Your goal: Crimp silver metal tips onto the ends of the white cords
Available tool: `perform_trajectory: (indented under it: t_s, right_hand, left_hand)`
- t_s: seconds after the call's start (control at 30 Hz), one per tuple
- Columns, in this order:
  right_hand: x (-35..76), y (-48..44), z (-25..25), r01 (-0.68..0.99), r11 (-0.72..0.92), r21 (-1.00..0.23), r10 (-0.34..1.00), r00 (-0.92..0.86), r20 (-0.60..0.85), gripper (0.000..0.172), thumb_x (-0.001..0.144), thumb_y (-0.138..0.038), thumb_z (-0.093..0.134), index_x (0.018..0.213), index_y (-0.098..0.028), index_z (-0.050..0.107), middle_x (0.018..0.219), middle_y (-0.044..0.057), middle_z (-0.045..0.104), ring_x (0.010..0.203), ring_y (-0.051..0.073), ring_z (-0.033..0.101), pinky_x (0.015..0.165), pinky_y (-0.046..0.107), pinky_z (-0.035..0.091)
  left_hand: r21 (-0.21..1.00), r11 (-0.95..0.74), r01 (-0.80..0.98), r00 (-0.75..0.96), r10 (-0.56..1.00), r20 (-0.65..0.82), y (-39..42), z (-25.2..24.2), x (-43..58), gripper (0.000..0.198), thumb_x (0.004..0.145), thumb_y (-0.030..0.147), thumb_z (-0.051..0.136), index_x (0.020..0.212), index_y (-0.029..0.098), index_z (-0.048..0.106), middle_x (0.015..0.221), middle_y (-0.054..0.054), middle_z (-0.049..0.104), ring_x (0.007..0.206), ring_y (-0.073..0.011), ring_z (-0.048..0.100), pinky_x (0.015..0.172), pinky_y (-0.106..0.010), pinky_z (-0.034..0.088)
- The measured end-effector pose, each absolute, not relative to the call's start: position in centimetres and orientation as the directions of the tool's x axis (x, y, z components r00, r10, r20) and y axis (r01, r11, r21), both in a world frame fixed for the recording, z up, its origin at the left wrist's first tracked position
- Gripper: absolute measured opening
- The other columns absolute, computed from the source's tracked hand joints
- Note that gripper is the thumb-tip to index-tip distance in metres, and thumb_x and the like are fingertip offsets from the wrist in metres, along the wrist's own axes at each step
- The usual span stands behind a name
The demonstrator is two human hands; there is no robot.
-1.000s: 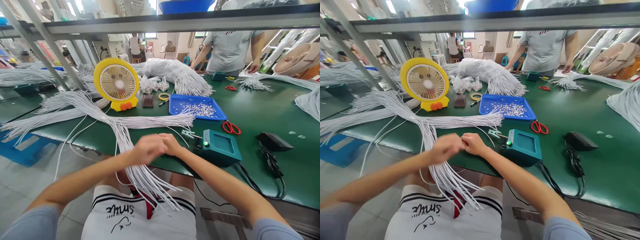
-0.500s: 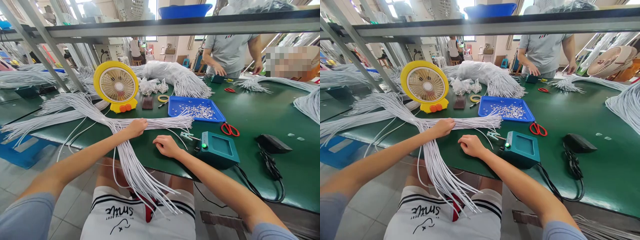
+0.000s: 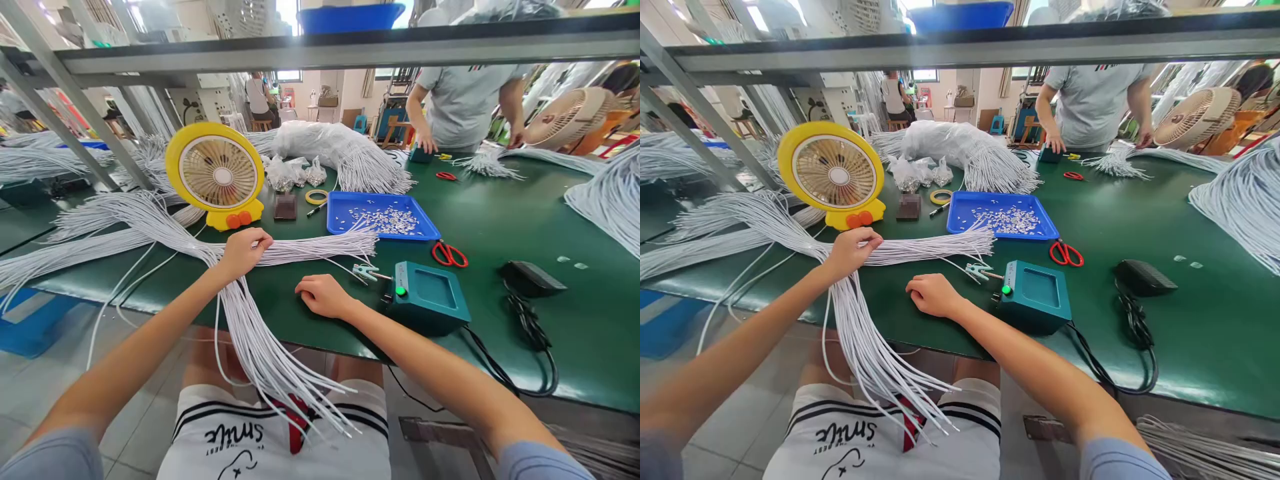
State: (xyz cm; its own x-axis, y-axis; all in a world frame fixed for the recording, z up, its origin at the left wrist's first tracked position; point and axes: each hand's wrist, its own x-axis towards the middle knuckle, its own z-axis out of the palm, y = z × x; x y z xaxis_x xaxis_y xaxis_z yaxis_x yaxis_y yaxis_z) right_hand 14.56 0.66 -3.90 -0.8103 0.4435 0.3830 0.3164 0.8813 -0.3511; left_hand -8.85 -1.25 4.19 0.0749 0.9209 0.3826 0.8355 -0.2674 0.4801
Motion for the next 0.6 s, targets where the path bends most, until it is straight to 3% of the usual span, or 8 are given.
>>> perform_trajectory:
  t_s: [0.1, 0.23, 0.3, 0.4, 0.47, 0.5, 0.6]
  right_hand:
    - [14.6, 0.6, -3.7, 0.329, 0.873, -0.361, 0.456, -0.814, 0.36, 0.023, 0.084, -0.009, 0.052, 0.089, -0.017, 0.073, 0.087, 0.005, 0.075, 0.073, 0.015, 0.066, 0.068, 0.025, 0.042]
    - [14.6, 0.7, -3.5, 0.332, 0.858, -0.391, 0.471, -0.813, 0.344, 0.023, 0.084, -0.009, 0.052, 0.089, -0.017, 0.073, 0.084, 0.005, 0.074, 0.069, 0.014, 0.063, 0.064, 0.025, 0.039]
    - [14.6, 0.7, -3.5, 0.321, 0.853, -0.41, 0.471, -0.813, 0.342, 0.021, 0.083, -0.009, 0.053, 0.086, -0.017, 0.073, 0.079, 0.004, 0.072, 0.064, 0.013, 0.06, 0.06, 0.024, 0.037]
    - [14.6, 0.9, -3.6, 0.3, 0.844, -0.444, 0.473, -0.807, 0.353, 0.02, 0.082, -0.008, 0.054, 0.085, -0.017, 0.072, 0.077, 0.003, 0.071, 0.063, 0.012, 0.059, 0.059, 0.024, 0.036]
    - [14.6, 1.0, -3.6, 0.295, 0.831, -0.472, 0.489, -0.791, 0.367, 0.022, 0.08, -0.006, 0.053, 0.085, -0.016, 0.072, 0.08, 0.004, 0.072, 0.066, 0.013, 0.06, 0.062, 0.024, 0.039]
    - [14.6, 1.1, -3.7, 0.293, 0.821, -0.489, 0.5, -0.782, 0.372, 0.024, 0.08, -0.005, 0.052, 0.085, -0.016, 0.072, 0.081, 0.005, 0.072, 0.067, 0.014, 0.061, 0.064, 0.024, 0.041]
    - [14.8, 1.3, -3.9, 0.285, 0.778, -0.559, 0.546, -0.747, 0.379, 0.025, 0.079, -0.004, 0.051, 0.084, -0.016, 0.072, 0.082, 0.005, 0.073, 0.07, 0.014, 0.063, 0.069, 0.025, 0.045]
  left_hand:
    - [0.614, -0.294, 0.733, 0.125, 0.945, 0.304, -1.7, 5.0, -8.6, 0.036, 0.086, 0.043, 0.05, 0.077, 0.012, 0.066, 0.072, -0.005, 0.064, 0.067, -0.0147, 0.054, 0.063, -0.024, 0.041]
    - [0.693, -0.299, 0.657, 0.407, 0.914, 0.008, -3.8, 8.3, -7.5, 0.04, 0.083, 0.043, 0.062, 0.059, 0.011, 0.063, 0.05, 0.002, 0.043, 0.051, -0.0075, 0.034, 0.048, -0.02, 0.025]
    - [0.73, -0.356, 0.584, 0.579, 0.813, -0.067, -5.3, 10.1, -6.1, 0.038, 0.088, 0.039, 0.058, 0.065, 0.011, 0.067, 0.051, 0.002, 0.043, 0.052, -0.0071, 0.034, 0.048, -0.02, 0.025]
    - [0.852, -0.361, 0.379, 0.834, 0.532, -0.146, -7.0, 10.7, -2.8, 0.032, 0.093, 0.028, 0.051, 0.073, 0.012, 0.07, 0.057, 0.002, 0.051, 0.053, -0.0071, 0.04, 0.051, -0.019, 0.033]
    - [0.943, -0.255, 0.215, 0.943, 0.306, -0.132, -7.6, 9.5, -0.2, 0.021, 0.09, 0.02, 0.055, 0.078, 0.012, 0.069, 0.068, -0.001, 0.061, 0.063, -0.0096, 0.053, 0.059, -0.019, 0.044]
    - [0.971, -0.161, 0.176, 0.969, 0.2, -0.142, -7.7, 8.6, 0.9, 0.017, 0.09, 0.02, 0.055, 0.084, 0.012, 0.069, 0.071, -0.002, 0.062, 0.062, -0.0099, 0.054, 0.056, -0.019, 0.044]
    - [0.97, 0.158, 0.185, 0.975, 0.093, -0.201, -7.4, 6.1, 3.1, 0.017, 0.091, 0.022, 0.057, 0.101, 0.012, 0.067, 0.061, 0.002, 0.056, 0.046, -0.0072, 0.045, 0.039, -0.017, 0.034]
